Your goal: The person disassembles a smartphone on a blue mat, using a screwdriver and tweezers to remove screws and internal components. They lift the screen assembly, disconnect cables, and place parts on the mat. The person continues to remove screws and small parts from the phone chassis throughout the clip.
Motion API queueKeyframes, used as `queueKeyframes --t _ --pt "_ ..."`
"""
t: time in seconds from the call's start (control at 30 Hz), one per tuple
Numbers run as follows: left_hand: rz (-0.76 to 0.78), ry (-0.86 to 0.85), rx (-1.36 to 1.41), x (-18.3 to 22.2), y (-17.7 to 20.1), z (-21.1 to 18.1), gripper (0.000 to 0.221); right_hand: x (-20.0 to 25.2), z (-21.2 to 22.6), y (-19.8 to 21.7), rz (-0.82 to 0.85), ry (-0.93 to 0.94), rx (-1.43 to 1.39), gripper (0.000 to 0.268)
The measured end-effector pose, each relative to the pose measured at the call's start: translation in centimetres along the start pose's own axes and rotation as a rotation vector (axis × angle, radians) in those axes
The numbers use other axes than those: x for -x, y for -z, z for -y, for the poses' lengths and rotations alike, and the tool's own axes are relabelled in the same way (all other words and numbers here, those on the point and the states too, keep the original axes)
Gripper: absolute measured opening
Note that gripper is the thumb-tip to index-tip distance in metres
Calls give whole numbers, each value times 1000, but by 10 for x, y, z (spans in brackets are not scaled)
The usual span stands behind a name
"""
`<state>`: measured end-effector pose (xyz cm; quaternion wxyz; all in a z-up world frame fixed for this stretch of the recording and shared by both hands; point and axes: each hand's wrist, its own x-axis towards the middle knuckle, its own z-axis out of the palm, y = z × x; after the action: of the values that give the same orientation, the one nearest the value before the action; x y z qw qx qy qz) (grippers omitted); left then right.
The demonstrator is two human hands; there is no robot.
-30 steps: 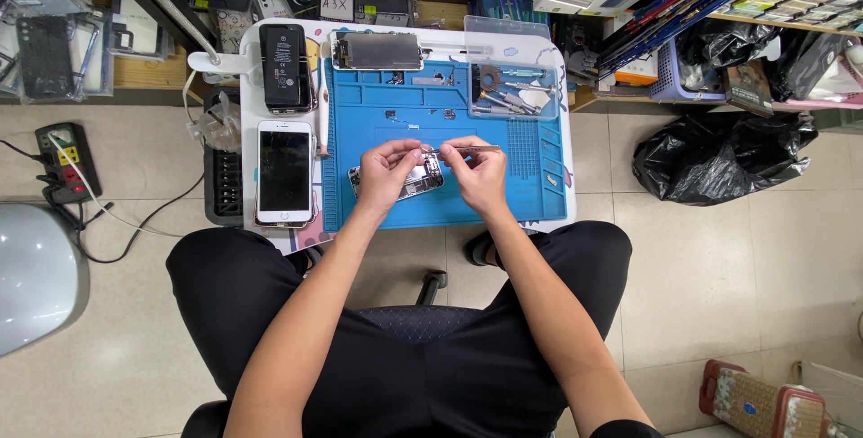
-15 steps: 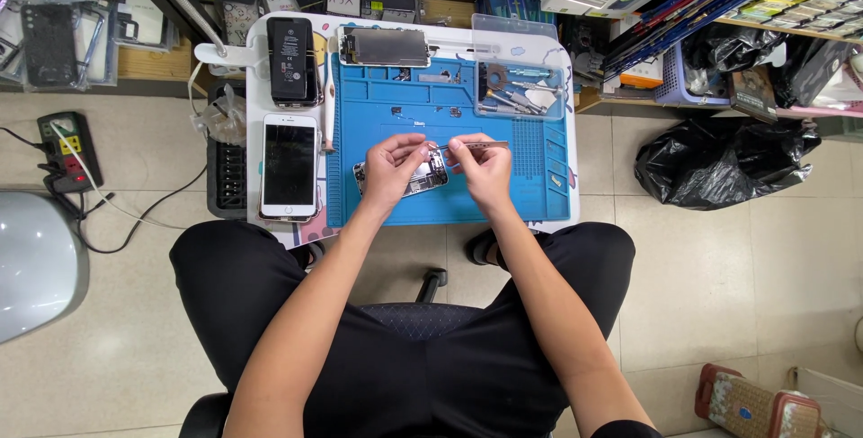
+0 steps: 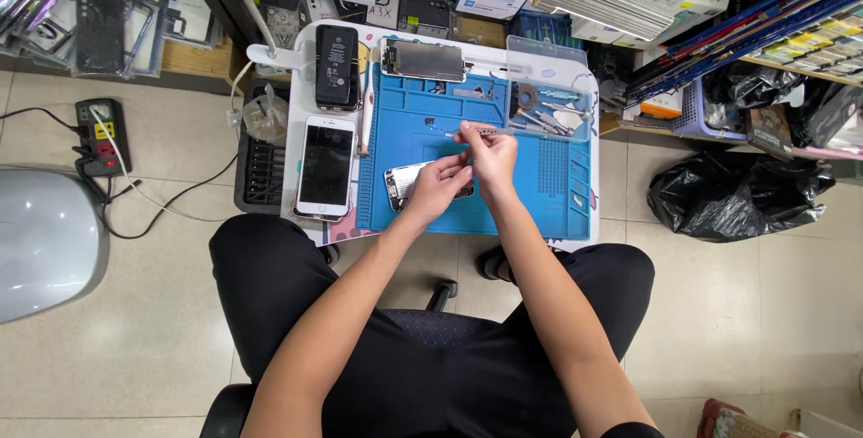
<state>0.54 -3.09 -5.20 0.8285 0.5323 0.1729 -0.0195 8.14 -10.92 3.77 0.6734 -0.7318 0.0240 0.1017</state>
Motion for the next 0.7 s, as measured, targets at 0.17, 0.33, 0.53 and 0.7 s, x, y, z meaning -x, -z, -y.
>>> queueKeyframes --t 0.17,0.33,0.53,0.7 --pt "-47 116 46 -1 6 -13 36 -15 -3 -30 -59 63 316 20" --pt "-121 175 108 -15 12 3 36 -8 9 -51 -114 96 546 23" --pt "-171 168 119 -16 10 -2 32 -8 13 -59 -130 98 626 22" --pt "-208 144 106 -15 14 -9 31 -17 0 -64 -149 102 649 21"
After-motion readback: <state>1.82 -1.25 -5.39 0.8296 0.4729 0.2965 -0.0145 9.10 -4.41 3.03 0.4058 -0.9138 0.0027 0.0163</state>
